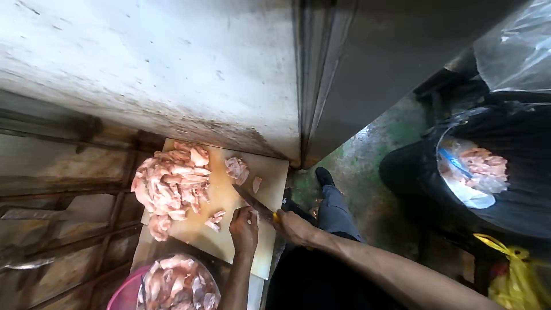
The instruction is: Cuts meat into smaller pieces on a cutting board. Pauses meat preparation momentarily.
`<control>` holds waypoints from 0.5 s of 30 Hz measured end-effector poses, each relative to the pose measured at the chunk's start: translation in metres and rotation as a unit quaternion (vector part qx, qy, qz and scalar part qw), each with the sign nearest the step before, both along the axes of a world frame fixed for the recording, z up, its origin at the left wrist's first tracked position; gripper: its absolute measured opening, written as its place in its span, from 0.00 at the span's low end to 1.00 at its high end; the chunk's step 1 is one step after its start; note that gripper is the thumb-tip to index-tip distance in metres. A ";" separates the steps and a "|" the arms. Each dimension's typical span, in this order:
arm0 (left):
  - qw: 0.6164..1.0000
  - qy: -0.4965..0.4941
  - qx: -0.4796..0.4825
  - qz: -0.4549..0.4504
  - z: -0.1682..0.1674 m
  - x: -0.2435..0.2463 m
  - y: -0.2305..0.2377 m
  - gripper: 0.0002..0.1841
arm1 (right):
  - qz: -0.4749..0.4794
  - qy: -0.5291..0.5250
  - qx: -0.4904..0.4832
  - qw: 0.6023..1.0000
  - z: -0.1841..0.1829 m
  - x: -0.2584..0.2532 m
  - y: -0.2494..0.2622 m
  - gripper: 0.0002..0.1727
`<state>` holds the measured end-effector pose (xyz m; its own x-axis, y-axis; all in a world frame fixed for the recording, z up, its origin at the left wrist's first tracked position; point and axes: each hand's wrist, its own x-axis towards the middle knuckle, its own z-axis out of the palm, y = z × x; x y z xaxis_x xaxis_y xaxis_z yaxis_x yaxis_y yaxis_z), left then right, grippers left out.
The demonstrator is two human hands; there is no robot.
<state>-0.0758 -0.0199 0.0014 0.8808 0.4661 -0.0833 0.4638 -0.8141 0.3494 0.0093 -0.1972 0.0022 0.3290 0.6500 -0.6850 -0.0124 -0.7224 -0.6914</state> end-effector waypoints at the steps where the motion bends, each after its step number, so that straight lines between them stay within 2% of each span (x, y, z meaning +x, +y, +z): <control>1: 1.000 -0.002 0.000 0.004 0.000 -0.001 -0.002 0.10 | 0.004 -0.001 -0.001 1.000 0.001 -0.005 -0.011 0.26; 4: 1.000 -0.006 -0.012 0.018 -0.001 -0.001 -0.003 0.10 | 0.013 0.010 -0.013 1.000 0.006 -0.011 -0.025 0.26; 11: 0.999 0.006 -0.016 0.036 0.000 -0.002 0.003 0.09 | 0.012 -0.020 -0.029 0.999 0.008 0.000 0.026 0.25; 15: 0.999 0.002 -0.012 0.047 -0.002 -0.002 -0.001 0.10 | 0.027 -0.035 -0.042 0.998 0.007 -0.020 -0.011 0.25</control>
<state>-0.0775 -0.0205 -0.0007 0.8333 0.5440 -0.0985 0.5386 -0.7586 0.3666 -0.0106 -0.2081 0.0096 0.3445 0.6093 -0.7142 0.0751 -0.7762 -0.6260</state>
